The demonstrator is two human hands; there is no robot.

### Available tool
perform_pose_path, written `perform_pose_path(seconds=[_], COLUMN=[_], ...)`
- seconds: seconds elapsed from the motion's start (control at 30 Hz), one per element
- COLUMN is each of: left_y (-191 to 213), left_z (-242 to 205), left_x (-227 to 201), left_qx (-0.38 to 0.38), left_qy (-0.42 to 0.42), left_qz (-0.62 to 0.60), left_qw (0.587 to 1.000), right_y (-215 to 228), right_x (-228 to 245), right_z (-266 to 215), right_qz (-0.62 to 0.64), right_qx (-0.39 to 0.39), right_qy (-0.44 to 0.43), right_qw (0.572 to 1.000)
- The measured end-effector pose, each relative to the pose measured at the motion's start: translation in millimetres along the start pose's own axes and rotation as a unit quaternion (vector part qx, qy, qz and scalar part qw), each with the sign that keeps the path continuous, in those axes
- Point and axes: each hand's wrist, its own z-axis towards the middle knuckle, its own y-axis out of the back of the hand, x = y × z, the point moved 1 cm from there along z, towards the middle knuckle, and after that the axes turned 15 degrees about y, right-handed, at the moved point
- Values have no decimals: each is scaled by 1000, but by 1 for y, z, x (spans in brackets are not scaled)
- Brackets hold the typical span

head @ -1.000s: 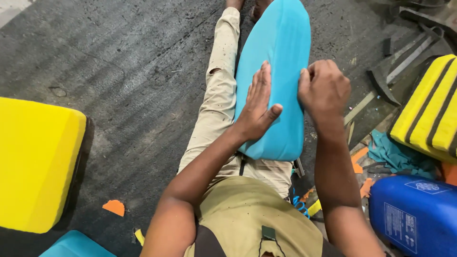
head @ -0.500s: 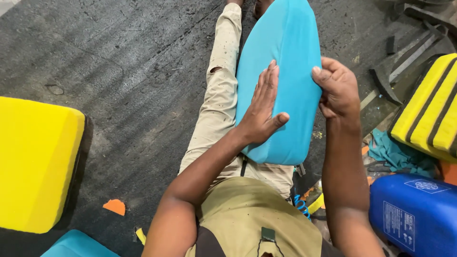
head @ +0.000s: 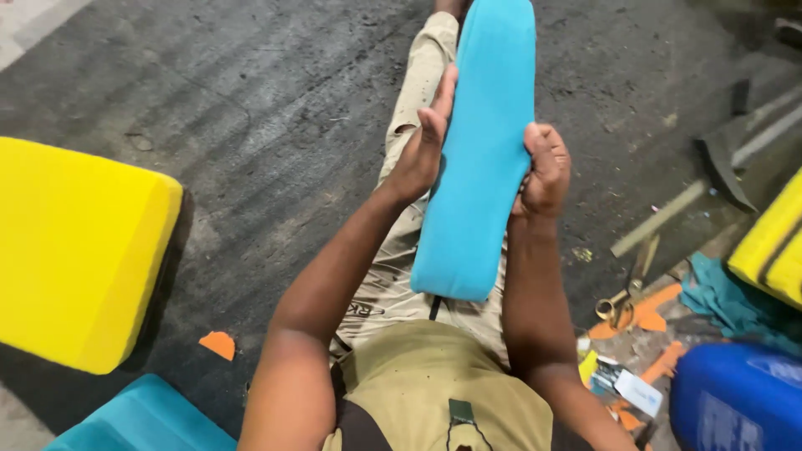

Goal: The recorder is upholstering a chair seat by stretching blue fabric over a wooden base with foam and securing it with a pneumatic staple gun.

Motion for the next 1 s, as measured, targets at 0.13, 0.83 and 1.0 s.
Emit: perform_pose_path(seconds=[0.13, 0.83, 1.0], left_y=[17, 70, 74], left_z=[6, -4, -3], left_x=[-3, 18, 15], left_qx=[-20, -113, -128], left_qy=[50, 210, 255], left_qz=[50, 413, 427], left_qw=[997, 879, 858], right_y=[1, -40, -23], right_x=[-32, -103, -75], right_z=[3, -11, -25], right_qz=[-31, 116, -62], right_qx=[29, 3, 112], right_qy=[14, -89, -54], right_qw=[999, 989, 990])
